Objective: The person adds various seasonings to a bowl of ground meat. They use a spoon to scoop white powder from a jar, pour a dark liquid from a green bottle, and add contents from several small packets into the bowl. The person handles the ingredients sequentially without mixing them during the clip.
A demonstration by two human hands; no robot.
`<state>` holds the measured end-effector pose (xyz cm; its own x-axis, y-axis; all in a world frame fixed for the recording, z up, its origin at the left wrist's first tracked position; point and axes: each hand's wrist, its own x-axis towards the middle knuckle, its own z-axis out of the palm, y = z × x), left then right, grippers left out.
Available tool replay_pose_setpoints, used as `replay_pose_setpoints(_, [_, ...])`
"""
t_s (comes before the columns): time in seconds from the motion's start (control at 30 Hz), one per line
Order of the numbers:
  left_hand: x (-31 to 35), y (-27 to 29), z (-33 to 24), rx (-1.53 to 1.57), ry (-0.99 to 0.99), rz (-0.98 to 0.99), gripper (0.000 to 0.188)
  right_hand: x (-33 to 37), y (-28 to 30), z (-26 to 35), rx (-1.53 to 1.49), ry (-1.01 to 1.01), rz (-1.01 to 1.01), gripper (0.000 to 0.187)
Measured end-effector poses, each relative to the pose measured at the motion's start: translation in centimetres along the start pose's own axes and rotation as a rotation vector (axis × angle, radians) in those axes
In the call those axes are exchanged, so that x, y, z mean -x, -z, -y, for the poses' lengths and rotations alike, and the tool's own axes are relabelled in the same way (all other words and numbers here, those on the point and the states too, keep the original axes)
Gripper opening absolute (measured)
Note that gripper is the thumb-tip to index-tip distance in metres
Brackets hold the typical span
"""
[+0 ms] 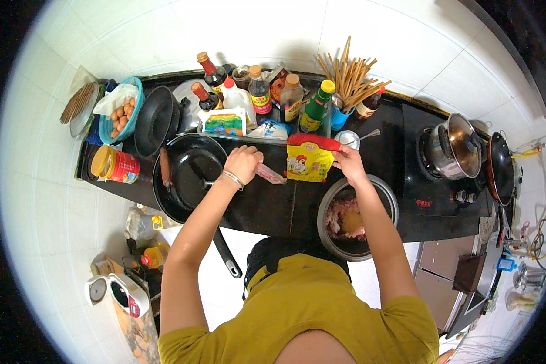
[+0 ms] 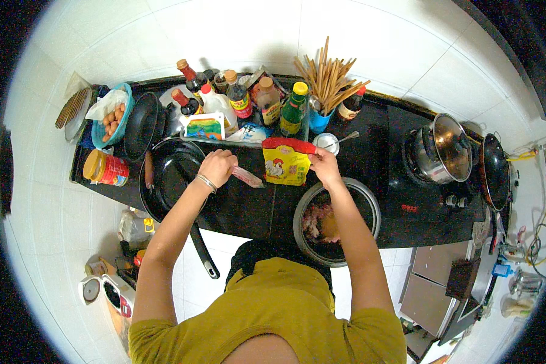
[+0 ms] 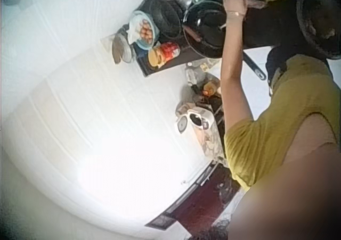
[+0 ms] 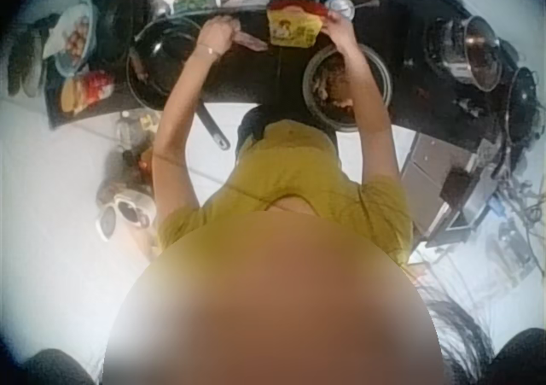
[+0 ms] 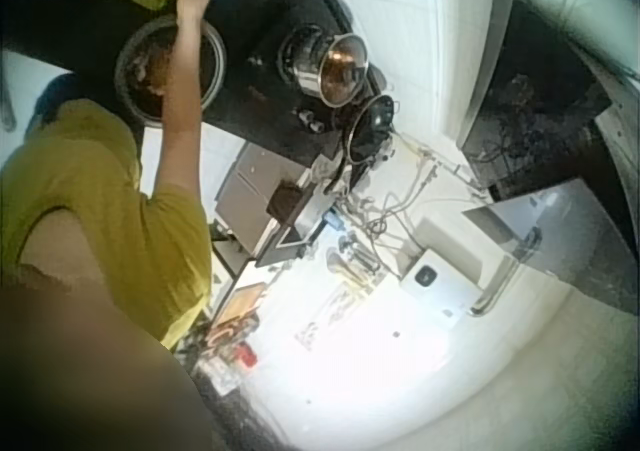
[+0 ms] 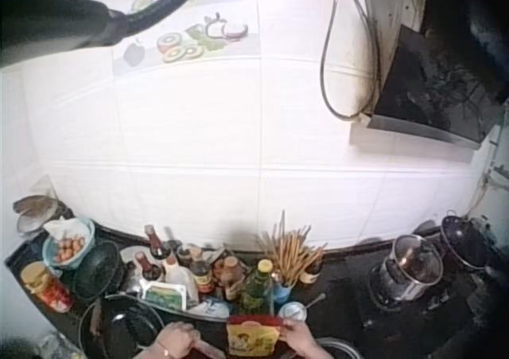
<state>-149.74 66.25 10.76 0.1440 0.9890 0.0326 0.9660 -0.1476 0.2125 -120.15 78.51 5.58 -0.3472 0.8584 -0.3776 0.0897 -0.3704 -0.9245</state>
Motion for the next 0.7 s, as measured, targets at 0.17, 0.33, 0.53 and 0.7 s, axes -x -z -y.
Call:
replay_pose_setpoints(0.17, [-3.6,-0.6,1.5,0.276,0.069,0.021,0.027,-0.3,-0.6,-0.1,0.059,0.065,-0.099,0.021])
replay_pose_setpoints(0.33, [-7.3,-3.1,4.1,0.129,0.114,0.069,0.027,4.2,-5.7,2.8,0.884,0.603,-0.45,0.046])
replay_pose_setpoints(0.53, [-10.7,-3.4,4.6,-0.134,0.154,0.201,0.012,5.5,-9.2,3.5,0.911,0.668,-0.548,0.054])
replay_pose_setpoints(0.7, [-13.4,-1.3,6.3,-0.063,0.051,0.206,0.014,4.0,-9.9,3.3,0.944,0.75,-0.261,0.053])
